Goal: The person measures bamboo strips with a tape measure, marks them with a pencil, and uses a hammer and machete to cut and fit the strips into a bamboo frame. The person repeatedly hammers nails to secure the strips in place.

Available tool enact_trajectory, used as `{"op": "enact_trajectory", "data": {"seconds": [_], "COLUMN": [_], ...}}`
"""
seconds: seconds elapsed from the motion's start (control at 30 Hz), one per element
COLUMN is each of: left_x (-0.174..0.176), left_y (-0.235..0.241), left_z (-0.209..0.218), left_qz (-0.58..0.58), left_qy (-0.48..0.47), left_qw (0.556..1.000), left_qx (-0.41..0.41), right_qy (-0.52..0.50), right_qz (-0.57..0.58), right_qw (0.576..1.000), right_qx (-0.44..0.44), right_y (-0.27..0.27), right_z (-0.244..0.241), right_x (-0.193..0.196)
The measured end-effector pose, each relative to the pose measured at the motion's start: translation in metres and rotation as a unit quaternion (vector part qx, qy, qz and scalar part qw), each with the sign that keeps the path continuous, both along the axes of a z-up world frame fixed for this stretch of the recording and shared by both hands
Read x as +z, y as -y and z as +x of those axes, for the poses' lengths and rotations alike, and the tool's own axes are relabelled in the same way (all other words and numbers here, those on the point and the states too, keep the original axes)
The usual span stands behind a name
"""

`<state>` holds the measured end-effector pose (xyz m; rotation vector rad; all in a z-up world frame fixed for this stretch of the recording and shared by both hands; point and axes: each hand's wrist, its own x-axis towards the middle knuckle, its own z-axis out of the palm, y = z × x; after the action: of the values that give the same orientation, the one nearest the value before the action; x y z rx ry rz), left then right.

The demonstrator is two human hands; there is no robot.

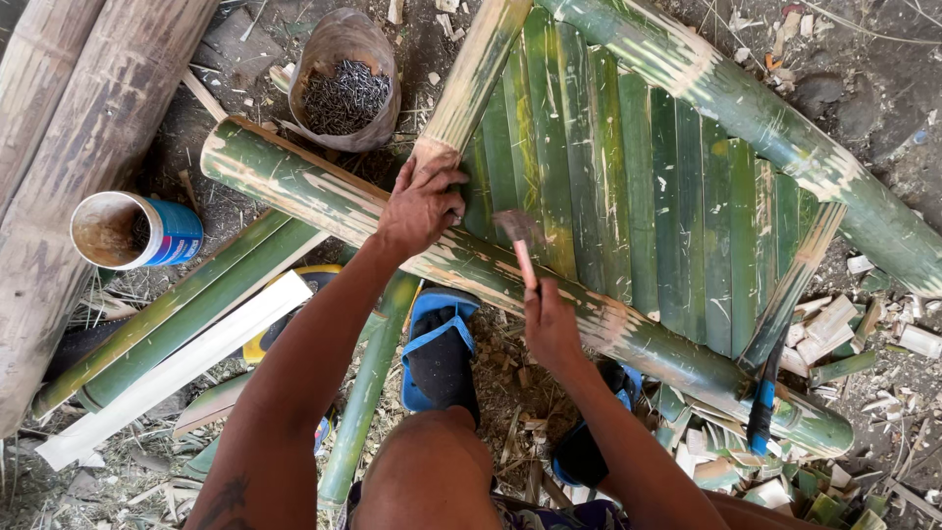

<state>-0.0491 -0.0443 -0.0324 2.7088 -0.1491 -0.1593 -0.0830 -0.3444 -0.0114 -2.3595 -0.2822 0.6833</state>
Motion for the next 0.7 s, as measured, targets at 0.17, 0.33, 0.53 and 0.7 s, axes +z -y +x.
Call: {"op": "enact_trajectory", "data": {"seconds": [0.17, 0.33, 0.53, 0.7], "left_x": [0.003, 0.007, 0.003, 0.000], "left_y": [-0.001, 0.000, -0.001, -0.017], "left_z": [0.001, 0.004, 0.000, 0.011], "left_qz": [0.001, 0.004, 0.017, 0.033], "left_qy": [-0.007, -0.020, -0.065, -0.005], "left_qw": [1.000, 1.000, 0.998, 0.999], "left_qx": [0.009, 0.015, 0.017, -0.029], "right_qy": [0.129, 0.097, 0.072, 0.126], "right_qz": [0.079, 0.025, 0.003, 0.086], "right_qw": [0.986, 0.990, 0.992, 0.986], "right_qx": [0.073, 0.099, 0.101, 0.068], "right_y": [-0.023, -0.037, -0.035, -0.033], "right_z": [-0.014, -0.009, -0.010, -0.010], "right_x": [0.015, 0.004, -0.008, -0.009]}}
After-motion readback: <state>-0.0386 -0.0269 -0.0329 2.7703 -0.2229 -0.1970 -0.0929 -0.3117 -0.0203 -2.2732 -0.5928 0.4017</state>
